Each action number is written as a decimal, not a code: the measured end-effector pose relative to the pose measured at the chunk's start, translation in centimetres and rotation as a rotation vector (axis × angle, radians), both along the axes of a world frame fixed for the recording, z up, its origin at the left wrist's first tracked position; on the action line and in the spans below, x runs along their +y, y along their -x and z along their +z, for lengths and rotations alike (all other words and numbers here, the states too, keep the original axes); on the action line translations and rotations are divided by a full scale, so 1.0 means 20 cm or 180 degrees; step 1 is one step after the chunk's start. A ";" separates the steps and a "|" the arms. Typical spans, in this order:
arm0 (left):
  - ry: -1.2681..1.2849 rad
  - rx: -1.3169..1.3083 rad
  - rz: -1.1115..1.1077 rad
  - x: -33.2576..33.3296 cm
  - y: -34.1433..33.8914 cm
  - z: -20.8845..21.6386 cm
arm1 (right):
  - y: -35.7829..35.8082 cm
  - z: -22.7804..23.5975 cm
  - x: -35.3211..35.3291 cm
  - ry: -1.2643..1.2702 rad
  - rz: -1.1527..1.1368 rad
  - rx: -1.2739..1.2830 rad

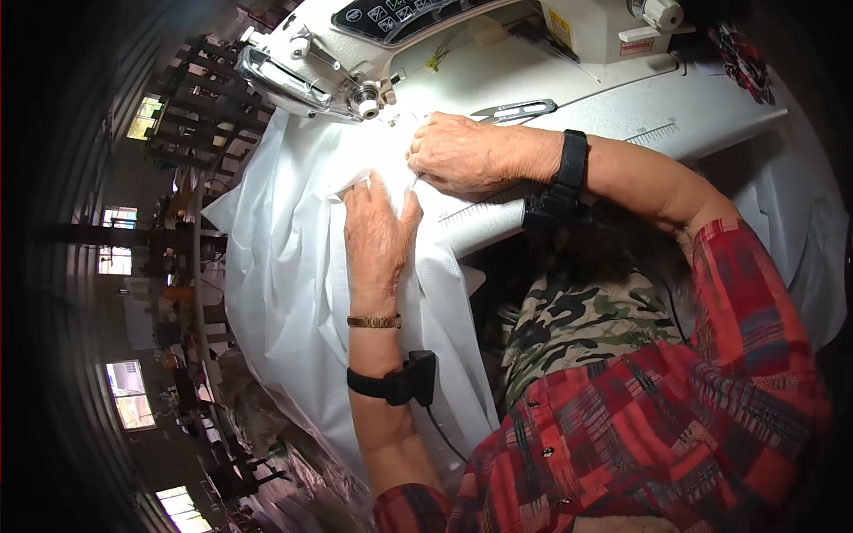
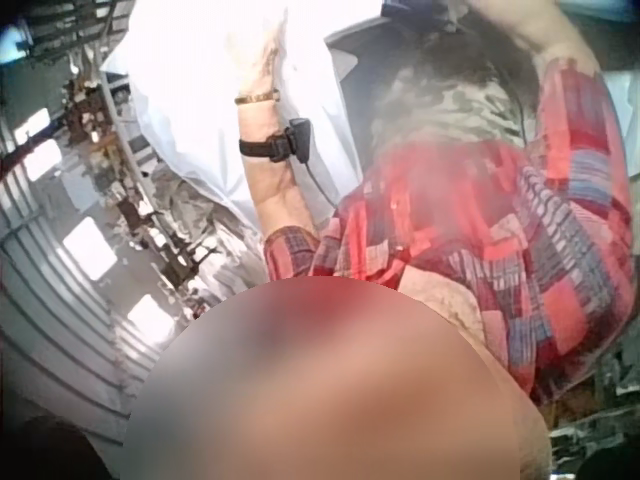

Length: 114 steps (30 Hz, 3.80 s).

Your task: Sewing large sheets of white plastic using an industrial sewing machine.

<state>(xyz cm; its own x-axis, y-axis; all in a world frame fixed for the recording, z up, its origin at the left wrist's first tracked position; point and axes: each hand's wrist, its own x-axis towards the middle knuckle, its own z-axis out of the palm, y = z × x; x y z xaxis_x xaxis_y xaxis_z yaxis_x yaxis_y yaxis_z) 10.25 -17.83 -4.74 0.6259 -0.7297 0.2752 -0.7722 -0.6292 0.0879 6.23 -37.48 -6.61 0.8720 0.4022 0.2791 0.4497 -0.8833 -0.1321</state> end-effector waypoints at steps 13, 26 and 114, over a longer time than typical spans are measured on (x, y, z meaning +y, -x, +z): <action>-0.0200 -0.0190 0.0064 -0.02 -0.01 0.03 | 0.00 0.00 0.01 0.0050 0.0055 -0.0447; 0.1011 0.2685 0.0706 0.31 0.68 -0.79 | -0.02 -0.02 0.02 -0.0046 0.0057 -0.0490; 0.0498 -0.0701 -0.0475 -0.14 -0.22 -0.08 | -0.25 -0.01 -0.11 -0.3623 -0.0863 -0.0158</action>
